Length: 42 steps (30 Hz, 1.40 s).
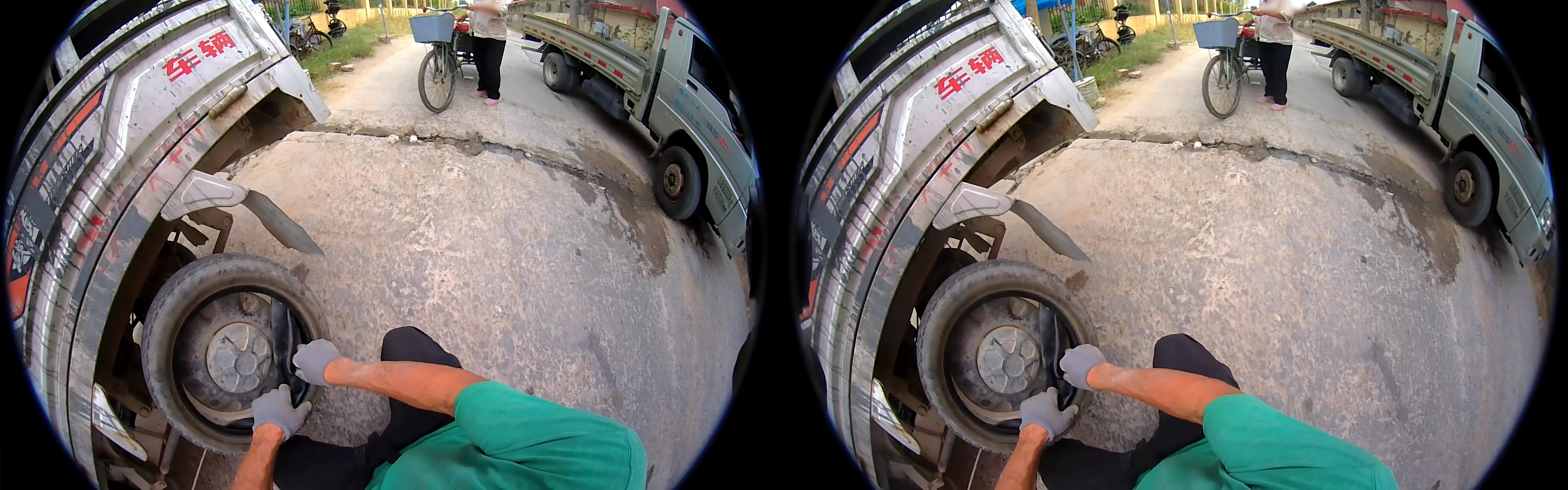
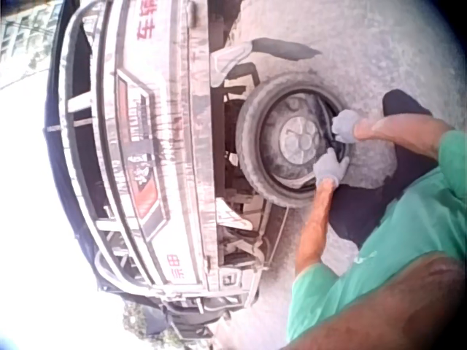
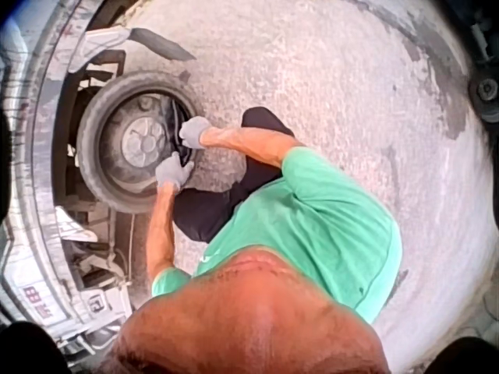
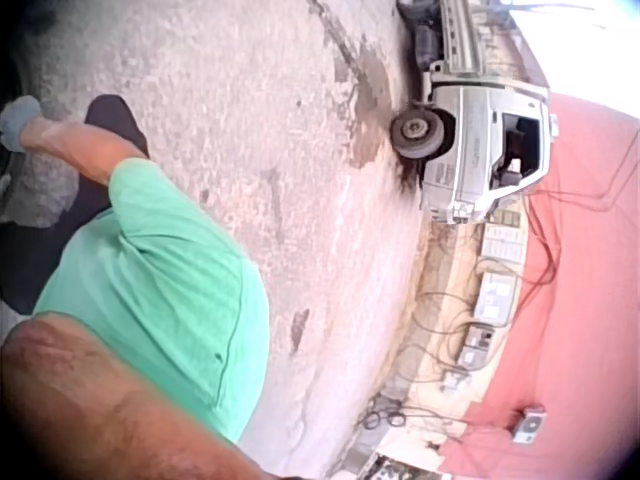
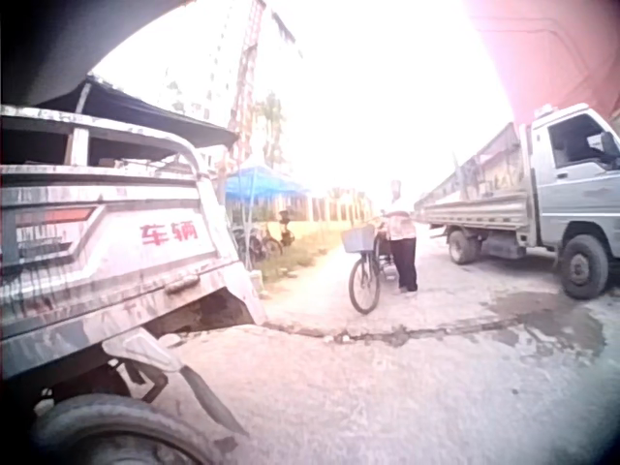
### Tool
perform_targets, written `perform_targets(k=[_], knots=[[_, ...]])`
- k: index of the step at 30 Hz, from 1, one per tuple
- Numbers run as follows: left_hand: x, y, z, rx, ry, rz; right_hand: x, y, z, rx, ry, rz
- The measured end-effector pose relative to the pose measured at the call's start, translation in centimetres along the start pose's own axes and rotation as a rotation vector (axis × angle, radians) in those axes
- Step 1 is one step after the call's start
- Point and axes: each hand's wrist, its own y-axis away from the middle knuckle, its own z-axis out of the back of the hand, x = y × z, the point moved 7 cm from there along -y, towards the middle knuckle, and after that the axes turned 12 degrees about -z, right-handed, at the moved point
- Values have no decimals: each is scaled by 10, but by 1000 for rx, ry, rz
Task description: The person receives a new inner tube, walks to a three-wheeled vehicle, and installs the tube into the rear tire. They align the valve, tuck the tube inside, and seat it around the rim by hand.
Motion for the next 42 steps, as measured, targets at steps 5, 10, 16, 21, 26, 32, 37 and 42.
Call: perform_targets(k=[5,10,16,21,26,32,37,42], knots=[[-27,20,-1,-122,-103,6,0,5,9,-14,-25,-9],[-22,12,-1,-158,-43,70,1,4,3,45,-3,15],[3,20,0,-163,-105,28,12,15,-7,14,-88,28],[5,37,10,-179,-166,-12,19,27,-20,23,-167,37],[-2,46,31,-263,-121,-142,22,30,-30,5,-201,32],[-7,41,20,-505,122,-181,35,28,-43,88,-271,110],[-6,44,31,-316,106,-140,37,27,-63,170,-376,169],[-2,49,31,-293,49,-95,44,29,-64,162,-422,181]])
